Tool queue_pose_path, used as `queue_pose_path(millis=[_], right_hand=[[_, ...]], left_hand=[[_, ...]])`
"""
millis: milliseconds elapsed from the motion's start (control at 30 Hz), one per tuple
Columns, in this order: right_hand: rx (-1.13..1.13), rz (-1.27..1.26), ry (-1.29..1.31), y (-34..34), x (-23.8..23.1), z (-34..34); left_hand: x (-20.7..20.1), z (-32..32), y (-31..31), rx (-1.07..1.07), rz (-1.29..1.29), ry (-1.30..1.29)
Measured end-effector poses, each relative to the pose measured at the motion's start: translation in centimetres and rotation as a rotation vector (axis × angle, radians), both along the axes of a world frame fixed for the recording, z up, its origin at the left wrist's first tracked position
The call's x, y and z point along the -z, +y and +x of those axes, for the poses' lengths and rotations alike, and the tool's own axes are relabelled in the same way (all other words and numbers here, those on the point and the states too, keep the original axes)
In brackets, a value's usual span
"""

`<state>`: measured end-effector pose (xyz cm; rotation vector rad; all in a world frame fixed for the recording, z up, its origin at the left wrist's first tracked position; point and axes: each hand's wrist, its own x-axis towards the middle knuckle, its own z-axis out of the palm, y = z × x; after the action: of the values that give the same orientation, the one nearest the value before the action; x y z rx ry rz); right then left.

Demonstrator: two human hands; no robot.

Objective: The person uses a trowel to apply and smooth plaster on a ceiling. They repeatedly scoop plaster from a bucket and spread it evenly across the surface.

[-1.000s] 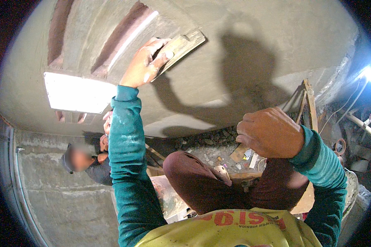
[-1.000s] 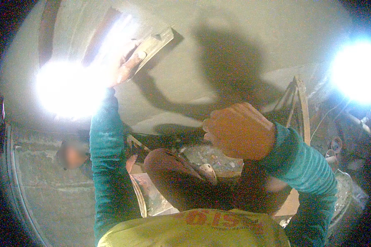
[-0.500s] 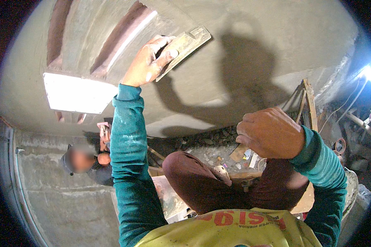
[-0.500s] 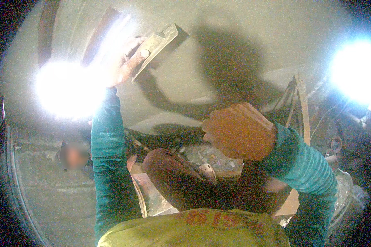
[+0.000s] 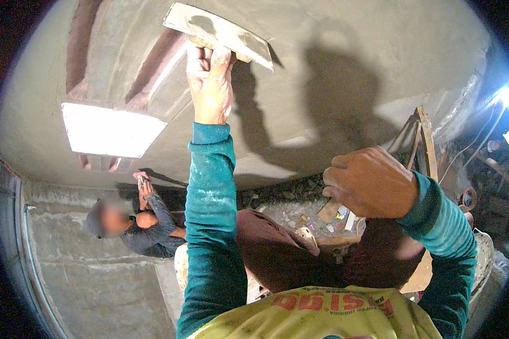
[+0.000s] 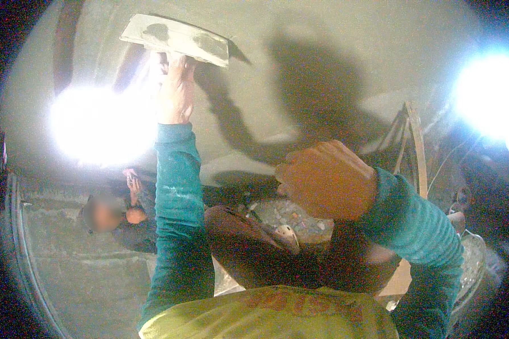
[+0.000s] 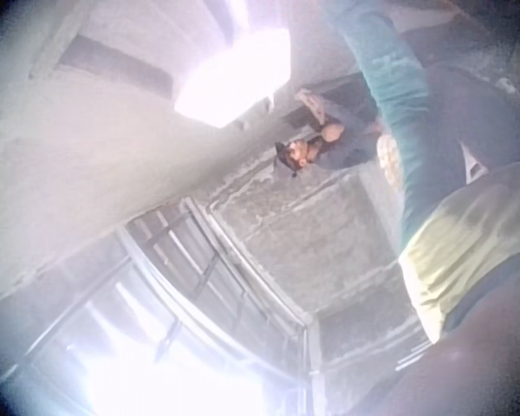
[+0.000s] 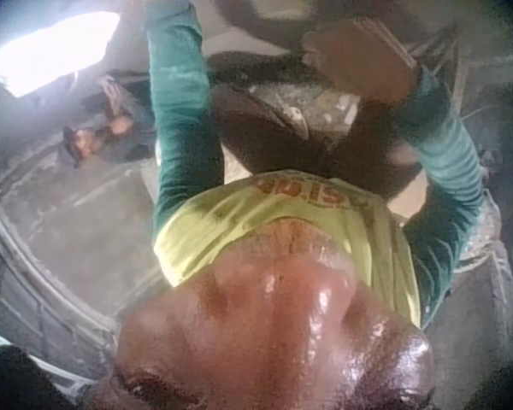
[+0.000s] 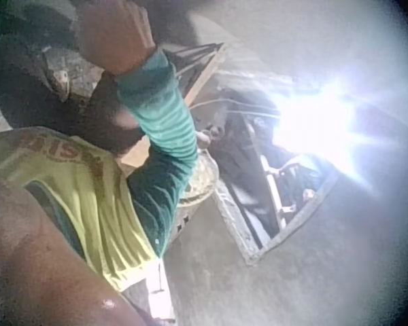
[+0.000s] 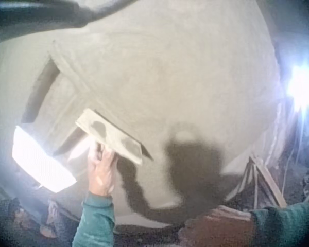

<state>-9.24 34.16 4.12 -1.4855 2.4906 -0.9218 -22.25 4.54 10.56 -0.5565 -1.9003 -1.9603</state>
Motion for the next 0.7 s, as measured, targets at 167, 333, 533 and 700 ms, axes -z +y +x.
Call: queue_pose_path(millis=[167,333,533,700], right_hand=[[0.019,-0.009,0.004,0.5,-0.2,0.1],[0.023,-0.059,0.034,0.5,0.1,0.1],[0.019,-0.084,0.038,0.6,0.0,0.3],[0.021,-0.073,0.044,0.7,-0.1,0.4]], left_hand=[[-0.3,-0.1,1.9,0.022,-0.017,0.086],[0.1,-0.3,2.3,0.008,-0.044,0.08],[0.3,-0.5,1.8,-0.016,-0.052,0.037],[0.2,-0.5,2.3,-0.012,-0.073,0.073]])
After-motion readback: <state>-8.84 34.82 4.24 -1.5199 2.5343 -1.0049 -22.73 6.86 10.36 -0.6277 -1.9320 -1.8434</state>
